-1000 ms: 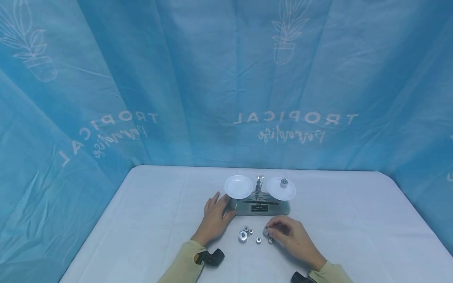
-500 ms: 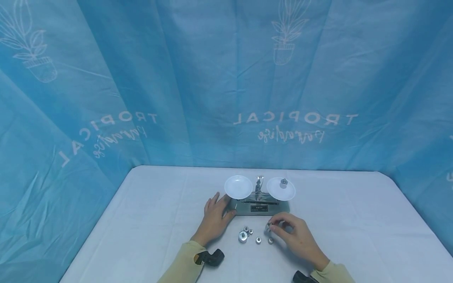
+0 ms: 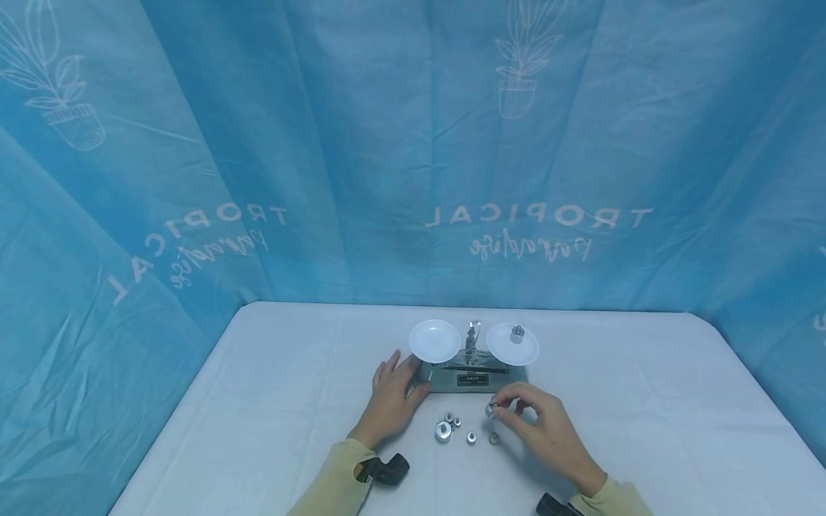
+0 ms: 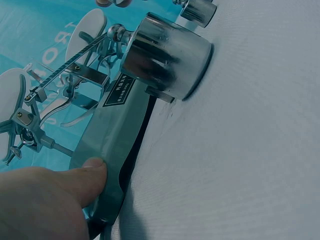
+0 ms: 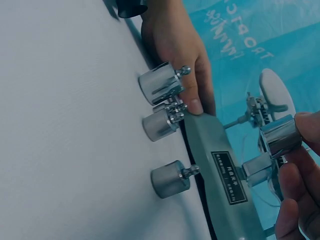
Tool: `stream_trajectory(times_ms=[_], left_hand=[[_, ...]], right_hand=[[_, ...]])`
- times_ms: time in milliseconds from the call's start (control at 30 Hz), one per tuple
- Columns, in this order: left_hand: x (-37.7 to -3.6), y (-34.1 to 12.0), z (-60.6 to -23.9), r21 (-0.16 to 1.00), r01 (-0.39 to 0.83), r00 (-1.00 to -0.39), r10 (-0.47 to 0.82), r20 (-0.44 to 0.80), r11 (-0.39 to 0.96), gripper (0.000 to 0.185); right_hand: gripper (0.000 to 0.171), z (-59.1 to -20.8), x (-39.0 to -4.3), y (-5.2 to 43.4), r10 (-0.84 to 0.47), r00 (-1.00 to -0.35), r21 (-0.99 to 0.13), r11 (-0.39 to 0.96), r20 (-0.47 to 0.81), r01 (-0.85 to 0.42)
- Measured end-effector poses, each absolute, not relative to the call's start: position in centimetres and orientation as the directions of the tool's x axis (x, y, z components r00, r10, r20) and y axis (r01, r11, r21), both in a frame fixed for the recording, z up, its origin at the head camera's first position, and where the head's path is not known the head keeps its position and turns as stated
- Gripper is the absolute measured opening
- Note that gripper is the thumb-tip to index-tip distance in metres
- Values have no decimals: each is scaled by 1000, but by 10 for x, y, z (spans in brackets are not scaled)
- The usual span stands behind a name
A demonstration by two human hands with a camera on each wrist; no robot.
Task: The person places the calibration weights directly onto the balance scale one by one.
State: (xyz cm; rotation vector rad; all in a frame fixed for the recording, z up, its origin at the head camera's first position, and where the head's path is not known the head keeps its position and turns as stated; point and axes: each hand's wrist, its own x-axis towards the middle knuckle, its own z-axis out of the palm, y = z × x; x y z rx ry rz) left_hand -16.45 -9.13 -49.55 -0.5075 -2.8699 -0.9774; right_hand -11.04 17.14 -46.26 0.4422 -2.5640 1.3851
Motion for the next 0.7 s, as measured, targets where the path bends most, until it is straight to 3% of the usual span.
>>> stream_trajectory(times_ms=[700], left_hand=[[-165, -92, -497, 586, 335, -941, 287, 176, 738, 58]], right_hand=[[15, -445, -115, 182, -127, -899, -732, 540, 419, -417]])
